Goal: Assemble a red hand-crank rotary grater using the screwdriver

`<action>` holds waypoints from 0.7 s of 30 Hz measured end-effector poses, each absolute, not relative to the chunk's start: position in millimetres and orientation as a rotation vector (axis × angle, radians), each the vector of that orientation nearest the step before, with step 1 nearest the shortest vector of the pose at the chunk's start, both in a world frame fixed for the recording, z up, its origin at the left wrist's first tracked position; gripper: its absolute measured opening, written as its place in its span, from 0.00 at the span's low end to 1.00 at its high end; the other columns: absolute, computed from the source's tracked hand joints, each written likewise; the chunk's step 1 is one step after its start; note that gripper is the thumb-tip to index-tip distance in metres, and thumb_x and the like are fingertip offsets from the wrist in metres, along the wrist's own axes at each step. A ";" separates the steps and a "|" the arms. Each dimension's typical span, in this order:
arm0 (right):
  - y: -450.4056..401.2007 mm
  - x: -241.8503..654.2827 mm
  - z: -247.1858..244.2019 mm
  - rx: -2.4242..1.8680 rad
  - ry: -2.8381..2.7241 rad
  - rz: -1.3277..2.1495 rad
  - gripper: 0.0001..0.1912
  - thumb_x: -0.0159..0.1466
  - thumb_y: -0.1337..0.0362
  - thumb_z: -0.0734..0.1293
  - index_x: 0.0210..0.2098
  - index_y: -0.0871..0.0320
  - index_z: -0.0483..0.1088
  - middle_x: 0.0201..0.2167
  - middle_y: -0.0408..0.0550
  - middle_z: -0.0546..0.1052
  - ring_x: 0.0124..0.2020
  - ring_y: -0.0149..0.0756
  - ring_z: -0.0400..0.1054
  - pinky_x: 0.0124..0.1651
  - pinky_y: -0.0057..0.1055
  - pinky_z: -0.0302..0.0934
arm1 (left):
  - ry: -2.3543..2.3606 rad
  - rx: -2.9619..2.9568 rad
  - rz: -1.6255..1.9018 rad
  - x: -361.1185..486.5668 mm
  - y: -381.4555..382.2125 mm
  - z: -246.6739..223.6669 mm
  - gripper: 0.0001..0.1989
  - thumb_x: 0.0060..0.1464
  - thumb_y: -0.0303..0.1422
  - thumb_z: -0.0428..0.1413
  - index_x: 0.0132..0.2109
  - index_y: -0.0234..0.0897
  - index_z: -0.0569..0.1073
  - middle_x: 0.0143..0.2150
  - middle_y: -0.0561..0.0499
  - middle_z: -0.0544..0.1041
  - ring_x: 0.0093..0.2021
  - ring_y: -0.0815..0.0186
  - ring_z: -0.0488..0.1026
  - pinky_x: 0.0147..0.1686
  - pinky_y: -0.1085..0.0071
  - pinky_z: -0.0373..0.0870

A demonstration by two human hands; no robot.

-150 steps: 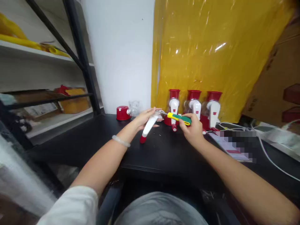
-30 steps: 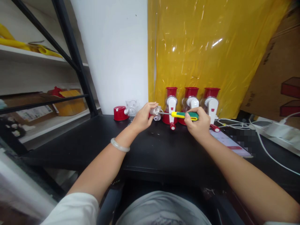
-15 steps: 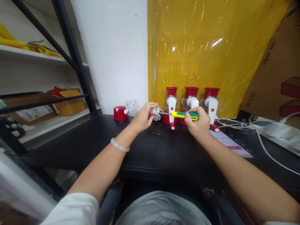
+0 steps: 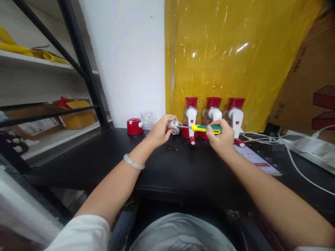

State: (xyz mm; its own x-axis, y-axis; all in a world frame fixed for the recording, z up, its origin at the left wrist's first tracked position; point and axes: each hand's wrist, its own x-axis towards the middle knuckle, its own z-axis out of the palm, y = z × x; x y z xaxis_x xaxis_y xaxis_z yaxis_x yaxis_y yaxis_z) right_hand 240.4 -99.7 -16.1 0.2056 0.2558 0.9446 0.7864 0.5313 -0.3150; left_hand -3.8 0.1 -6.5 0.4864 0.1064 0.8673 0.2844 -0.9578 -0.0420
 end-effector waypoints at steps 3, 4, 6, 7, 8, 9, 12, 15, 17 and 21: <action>-98.5 241.1 -16.3 -0.991 -1.361 -0.465 0.06 0.58 0.60 0.67 0.29 0.54 0.67 0.24 0.41 0.73 0.25 0.35 0.66 0.30 0.33 0.61 | -0.348 -2.551 -1.466 -3.6 0.6 -7.2 0.22 0.57 0.23 0.57 0.57 0.38 0.62 0.57 0.39 0.71 0.60 0.55 0.70 0.58 0.52 0.70; -98.2 241.2 -16.4 -0.990 -1.360 -0.462 0.06 0.58 0.60 0.67 0.29 0.54 0.67 0.24 0.41 0.73 0.25 0.34 0.66 0.30 0.33 0.61 | -0.351 -2.550 -1.465 -3.6 0.6 -7.3 0.23 0.57 0.23 0.57 0.57 0.38 0.62 0.57 0.39 0.71 0.60 0.55 0.70 0.59 0.52 0.70; -97.8 241.3 -16.3 -0.996 -1.354 -0.454 0.06 0.58 0.60 0.67 0.29 0.54 0.67 0.24 0.41 0.73 0.25 0.34 0.66 0.30 0.33 0.61 | -0.354 -2.547 -1.465 -3.6 0.5 -7.3 0.23 0.57 0.23 0.57 0.58 0.38 0.62 0.57 0.39 0.71 0.60 0.55 0.70 0.59 0.53 0.70; -97.6 241.4 -16.3 -1.001 -1.352 -0.447 0.06 0.58 0.60 0.67 0.29 0.54 0.67 0.24 0.41 0.72 0.25 0.35 0.66 0.30 0.33 0.60 | -0.355 -2.547 -1.465 -3.6 0.5 -7.3 0.23 0.57 0.23 0.57 0.58 0.38 0.62 0.57 0.40 0.71 0.60 0.55 0.70 0.59 0.53 0.70; -97.3 241.5 -16.3 -1.005 -1.350 -0.438 0.06 0.58 0.60 0.67 0.29 0.54 0.67 0.24 0.41 0.72 0.25 0.35 0.66 0.30 0.33 0.60 | -0.354 -2.547 -1.466 -3.7 0.6 -7.2 0.23 0.57 0.23 0.57 0.58 0.38 0.62 0.57 0.40 0.71 0.60 0.55 0.70 0.59 0.52 0.70; -96.9 241.8 -16.4 -1.008 -1.351 -0.426 0.06 0.58 0.60 0.67 0.29 0.54 0.67 0.24 0.41 0.72 0.25 0.35 0.66 0.30 0.33 0.60 | -0.351 -2.547 -1.468 -3.7 0.7 -7.2 0.23 0.57 0.23 0.57 0.58 0.38 0.62 0.57 0.40 0.72 0.60 0.55 0.70 0.58 0.52 0.70; -94.6 243.4 -17.2 -1.006 -1.356 -0.385 0.06 0.58 0.60 0.67 0.29 0.55 0.67 0.24 0.41 0.72 0.25 0.35 0.66 0.31 0.33 0.60 | -0.336 -2.553 -1.467 -3.9 1.5 -7.0 0.23 0.58 0.24 0.57 0.58 0.38 0.62 0.57 0.40 0.72 0.59 0.55 0.70 0.58 0.52 0.70; -91.6 245.9 -18.5 -1.003 -1.360 -0.336 0.06 0.58 0.60 0.67 0.30 0.55 0.68 0.25 0.42 0.73 0.27 0.35 0.66 0.32 0.33 0.61 | -0.326 -2.557 -1.463 -4.0 1.7 -6.7 0.23 0.58 0.24 0.57 0.58 0.38 0.62 0.57 0.40 0.72 0.59 0.55 0.71 0.57 0.52 0.71; -90.0 247.4 -19.2 -0.998 -1.362 -0.297 0.06 0.59 0.60 0.67 0.32 0.55 0.68 0.27 0.43 0.74 0.29 0.36 0.67 0.33 0.34 0.62 | -0.324 -2.558 -1.462 -4.0 1.3 -6.4 0.22 0.58 0.24 0.57 0.58 0.38 0.63 0.57 0.40 0.72 0.59 0.55 0.71 0.57 0.52 0.71; -87.6 249.4 -20.4 -0.984 -1.358 -0.207 0.08 0.60 0.58 0.67 0.34 0.55 0.68 0.30 0.44 0.75 0.31 0.36 0.69 0.35 0.34 0.63 | -0.344 -2.568 -1.445 -4.3 0.4 -5.8 0.21 0.58 0.25 0.57 0.57 0.38 0.63 0.56 0.39 0.72 0.59 0.55 0.71 0.57 0.52 0.71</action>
State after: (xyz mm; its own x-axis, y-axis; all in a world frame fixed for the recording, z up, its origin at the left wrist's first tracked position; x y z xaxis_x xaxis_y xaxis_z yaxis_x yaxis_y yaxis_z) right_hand 249.4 -87.6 -20.4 0.2603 0.4019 0.8779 0.6453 0.6039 -0.4678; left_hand -4.3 0.4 -5.8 0.5022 0.1144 0.8572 0.2840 -0.9580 -0.0386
